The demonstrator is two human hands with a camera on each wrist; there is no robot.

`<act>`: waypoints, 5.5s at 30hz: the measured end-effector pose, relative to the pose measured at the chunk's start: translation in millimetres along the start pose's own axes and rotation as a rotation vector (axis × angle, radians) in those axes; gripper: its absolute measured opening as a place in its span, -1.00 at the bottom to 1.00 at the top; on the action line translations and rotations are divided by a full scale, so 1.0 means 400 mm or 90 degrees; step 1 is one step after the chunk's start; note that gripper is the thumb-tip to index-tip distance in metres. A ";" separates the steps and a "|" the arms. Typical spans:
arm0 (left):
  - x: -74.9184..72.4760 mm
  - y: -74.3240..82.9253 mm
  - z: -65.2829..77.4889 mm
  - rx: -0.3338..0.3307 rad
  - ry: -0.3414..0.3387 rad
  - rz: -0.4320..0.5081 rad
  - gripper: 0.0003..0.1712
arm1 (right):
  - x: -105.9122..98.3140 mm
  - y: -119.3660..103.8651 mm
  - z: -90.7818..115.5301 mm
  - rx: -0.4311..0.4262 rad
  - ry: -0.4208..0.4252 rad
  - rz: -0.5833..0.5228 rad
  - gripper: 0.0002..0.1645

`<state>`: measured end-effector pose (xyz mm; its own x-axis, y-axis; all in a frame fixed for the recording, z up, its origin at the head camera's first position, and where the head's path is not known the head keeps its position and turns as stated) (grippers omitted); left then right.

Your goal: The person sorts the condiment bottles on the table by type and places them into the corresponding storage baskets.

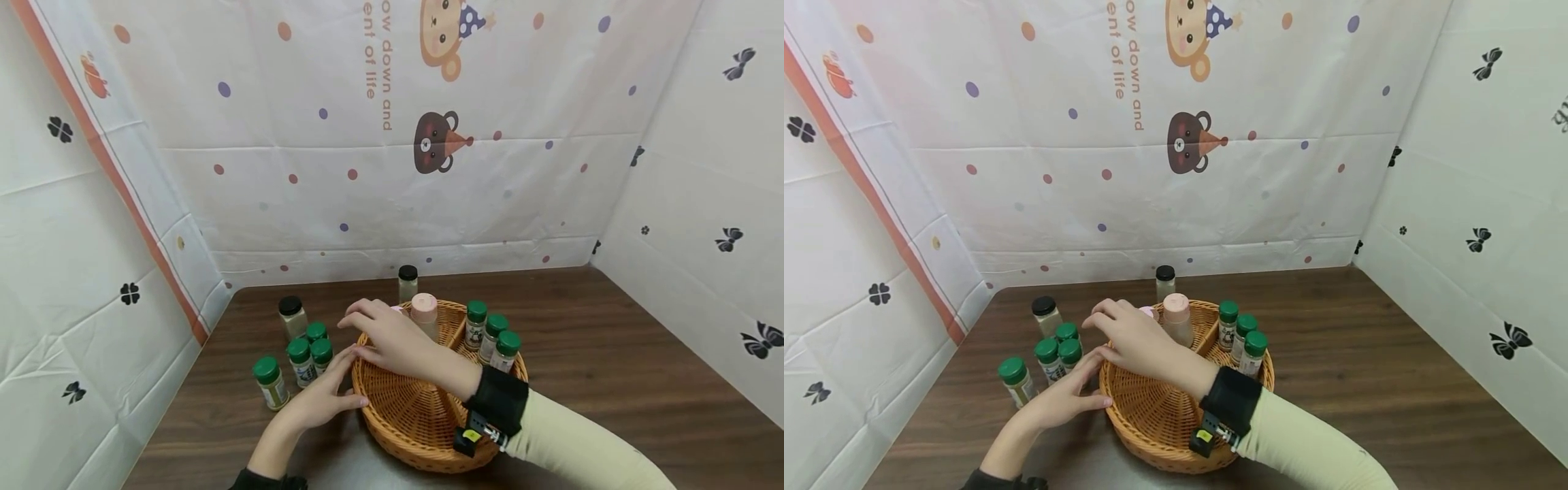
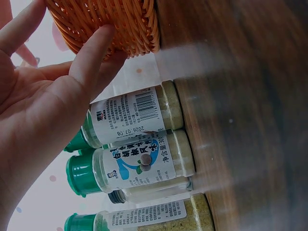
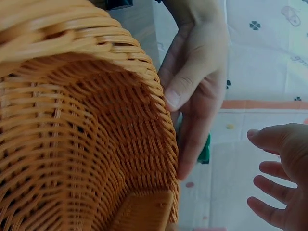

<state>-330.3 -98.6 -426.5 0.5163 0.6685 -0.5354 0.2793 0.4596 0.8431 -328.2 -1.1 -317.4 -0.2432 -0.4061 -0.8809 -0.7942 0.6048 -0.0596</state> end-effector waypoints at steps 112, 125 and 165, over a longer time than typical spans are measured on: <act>0.011 -0.008 0.003 -0.016 0.024 0.003 0.03 | -0.179 0.162 0.450 0.266 0.257 -0.120 -0.59; 0.011 -0.012 0.001 -0.012 0.019 -0.004 0.03 | -0.187 0.182 0.517 0.297 0.283 -0.078 -0.56; 0.009 -0.008 0.006 -0.008 0.026 -0.006 0.01 | -0.177 0.194 0.576 0.308 0.293 -0.055 -0.53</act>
<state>-327.3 -98.8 -431.0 0.4808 0.6869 -0.5449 0.2736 0.4729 0.8375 -244.3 232.2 -367.9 -0.4873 -0.6533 -0.5795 -0.5090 0.7517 -0.4194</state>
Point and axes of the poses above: each hand's wrist, its own z-axis away from the middle knuckle, its own x-axis out of the palm, y = z × x, the point moved 8 cm from there along -z, towards the middle knuckle, and after that the axes turned 1 degree about -z, right-handed, at the moved point
